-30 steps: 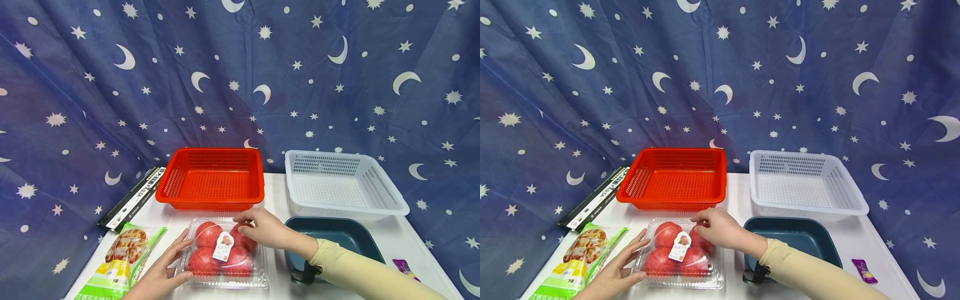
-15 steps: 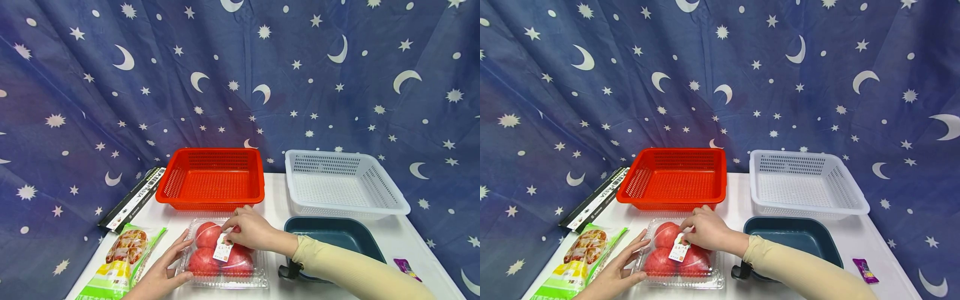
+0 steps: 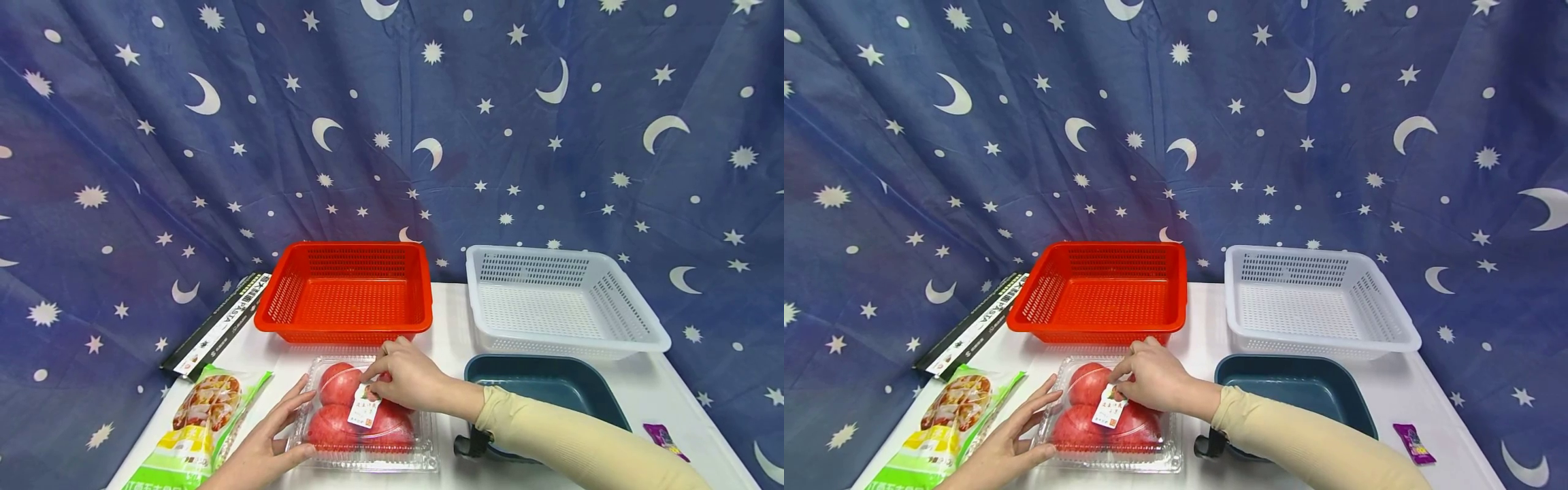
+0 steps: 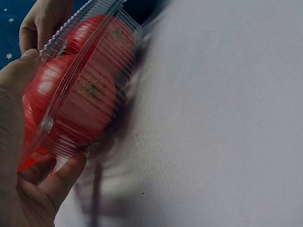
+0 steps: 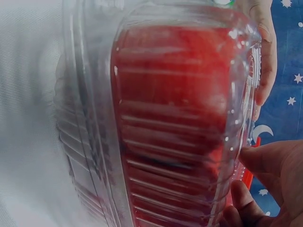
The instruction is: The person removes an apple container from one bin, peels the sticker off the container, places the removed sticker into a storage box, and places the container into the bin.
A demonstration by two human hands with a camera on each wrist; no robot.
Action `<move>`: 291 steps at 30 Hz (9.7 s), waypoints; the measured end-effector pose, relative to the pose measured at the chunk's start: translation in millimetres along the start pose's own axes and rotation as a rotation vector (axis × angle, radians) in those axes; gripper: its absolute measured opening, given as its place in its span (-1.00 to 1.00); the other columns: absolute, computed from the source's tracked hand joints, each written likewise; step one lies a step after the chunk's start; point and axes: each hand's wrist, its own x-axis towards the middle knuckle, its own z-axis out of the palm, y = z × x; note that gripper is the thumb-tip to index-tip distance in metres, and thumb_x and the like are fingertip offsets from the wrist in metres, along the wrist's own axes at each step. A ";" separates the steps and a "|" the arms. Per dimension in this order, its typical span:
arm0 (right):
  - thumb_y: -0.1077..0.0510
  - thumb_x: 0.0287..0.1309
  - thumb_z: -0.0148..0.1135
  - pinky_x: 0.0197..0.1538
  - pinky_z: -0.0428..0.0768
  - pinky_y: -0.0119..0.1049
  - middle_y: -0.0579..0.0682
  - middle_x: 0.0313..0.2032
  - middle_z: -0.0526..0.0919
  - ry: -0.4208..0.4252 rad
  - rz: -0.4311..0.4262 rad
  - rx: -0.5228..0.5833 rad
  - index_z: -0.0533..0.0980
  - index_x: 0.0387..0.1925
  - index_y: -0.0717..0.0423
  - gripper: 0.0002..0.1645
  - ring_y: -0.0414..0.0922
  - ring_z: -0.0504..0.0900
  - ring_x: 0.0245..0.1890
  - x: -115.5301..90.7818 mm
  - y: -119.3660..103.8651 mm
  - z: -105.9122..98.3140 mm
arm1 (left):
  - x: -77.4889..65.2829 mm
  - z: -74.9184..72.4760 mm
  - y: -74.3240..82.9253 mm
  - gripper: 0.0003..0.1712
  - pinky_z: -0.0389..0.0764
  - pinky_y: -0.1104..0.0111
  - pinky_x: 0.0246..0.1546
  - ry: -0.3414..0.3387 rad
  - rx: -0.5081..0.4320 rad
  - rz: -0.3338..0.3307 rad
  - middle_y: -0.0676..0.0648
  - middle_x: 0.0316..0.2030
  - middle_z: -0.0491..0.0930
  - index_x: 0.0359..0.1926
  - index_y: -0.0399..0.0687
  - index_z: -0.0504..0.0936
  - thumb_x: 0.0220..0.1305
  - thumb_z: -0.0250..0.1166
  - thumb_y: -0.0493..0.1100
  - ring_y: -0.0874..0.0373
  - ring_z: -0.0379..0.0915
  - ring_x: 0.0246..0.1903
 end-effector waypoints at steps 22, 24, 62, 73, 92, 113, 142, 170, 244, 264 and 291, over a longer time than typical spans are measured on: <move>0.14 0.05 0.53 -0.17 0.34 -0.39 -0.24 -0.36 0.63 -0.007 0.016 -0.012 0.73 -0.37 -0.16 -0.88 -0.25 0.38 -0.28 3.3 -3.2 4.0 | 0.0 -0.2 1.0 -0.17 0.65 0.04 0.04 -0.005 -0.002 -0.009 -0.22 0.62 -0.19 0.53 0.04 0.25 0.33 0.42 -0.18 -0.60 0.04 0.37; 0.13 0.05 0.54 -0.17 0.34 -0.38 -0.23 -0.36 0.63 -0.007 0.023 -0.015 0.72 -0.36 -0.15 -0.88 -0.25 0.37 -0.29 3.8 -3.3 4.3 | 0.0 0.2 0.7 -0.17 0.64 0.08 0.04 0.001 -0.005 -0.005 -0.21 0.62 -0.18 0.52 0.03 0.26 0.33 0.43 -0.20 -0.59 0.05 0.37; 0.23 0.04 0.48 -0.05 0.45 -0.34 -0.31 -0.46 0.61 -0.040 0.049 0.058 0.67 -0.31 -0.04 -0.84 -0.31 0.47 -0.32 7.8 -7.1 4.5 | -0.6 2.4 -1.0 -0.17 0.65 0.10 0.03 0.018 0.002 -0.002 -0.21 0.61 -0.16 0.52 0.05 0.27 0.31 0.44 -0.21 -0.57 0.09 0.36; 0.27 0.08 0.39 -0.14 0.46 -0.34 -0.34 -0.57 0.49 -0.014 0.035 0.029 0.60 -0.50 -0.05 -0.83 -0.30 0.43 -0.41 9.5 -6.7 2.3 | -0.3 2.6 -0.3 -0.17 0.65 0.07 0.03 0.025 0.000 -0.005 -0.21 0.62 -0.16 0.53 0.06 0.27 0.32 0.43 -0.23 -0.58 0.07 0.37; 0.21 0.25 0.41 -0.05 0.46 -0.32 -0.43 -0.64 0.49 -0.020 0.037 0.106 0.60 -0.46 -0.09 -0.80 -0.33 0.46 -0.37 6.5 -7.0 -1.0 | -0.9 2.8 -4.7 -0.24 0.61 0.21 0.00 0.037 -0.013 0.052 -0.26 0.60 -0.14 0.51 -0.03 0.28 0.37 0.35 -0.30 -0.53 0.08 0.37; 0.26 0.27 0.39 -0.31 0.47 -0.43 -0.32 -0.58 0.52 -0.049 0.042 0.225 0.60 -0.41 -0.04 -0.82 -0.35 0.46 -0.48 6.9 -7.5 -8.1 | -2.0 3.2 -2.5 -0.24 0.61 0.22 0.01 0.050 0.013 0.017 -0.23 0.61 -0.13 0.51 0.04 0.29 0.37 0.38 -0.25 -0.53 0.11 0.36; 0.27 0.26 0.38 -0.36 0.47 -0.43 -0.31 -0.56 0.56 -0.060 0.066 0.271 0.62 -0.38 -0.03 -0.85 -0.34 0.45 -0.51 7.7 -8.7 -11.5 | -1.4 2.9 -2.2 -0.23 0.65 0.13 0.02 0.049 0.009 -0.002 -0.21 0.61 -0.13 0.51 0.08 0.29 0.37 0.38 -0.22 -0.55 0.10 0.37; 0.28 0.25 0.38 -0.38 0.47 -0.43 -0.30 -0.55 0.54 -0.045 0.049 0.277 0.61 -0.39 -0.03 -0.83 -0.35 0.44 -0.51 7.3 -10.4 -16.7 | -2.8 4.5 -4.1 -0.22 0.57 0.39 0.00 0.055 -0.020 0.044 -0.25 0.60 -0.12 0.51 -0.04 0.28 0.35 0.38 -0.28 -0.49 0.10 0.36; 0.21 0.36 0.29 -0.27 0.48 -0.30 -0.10 -0.45 0.69 0.071 0.347 0.307 0.61 -0.31 0.04 -0.92 -0.08 0.56 -0.38 -73.7 83.1 -116.2 | -2.1 4.3 -0.5 -0.24 0.59 0.22 0.07 0.046 -0.020 0.004 -0.22 0.61 -0.14 0.51 0.04 0.29 0.37 0.37 -0.25 -0.48 0.10 0.38; 0.29 0.30 0.31 -0.34 0.47 -0.38 -0.11 -0.43 0.67 -0.074 0.348 0.306 0.59 -0.30 0.09 -0.94 -0.15 0.55 -0.41 -126.6 122.2 -112.2 | -2.7 6.0 0.6 -0.23 0.61 0.21 0.05 0.067 0.018 0.001 -0.22 0.61 -0.11 0.51 0.06 0.29 0.37 0.38 -0.23 -0.43 0.10 0.38; 0.37 0.26 0.28 -0.35 0.49 -0.32 -0.16 -0.41 0.66 -0.247 0.450 0.192 0.56 -0.32 0.09 -0.87 -0.20 0.56 -0.39 -141.4 130.1 -75.0 | -2.9 5.7 1.2 -0.23 0.58 0.29 0.05 0.065 0.014 0.004 -0.20 0.61 -0.11 0.51 0.07 0.29 0.37 0.39 -0.22 -0.41 0.07 0.40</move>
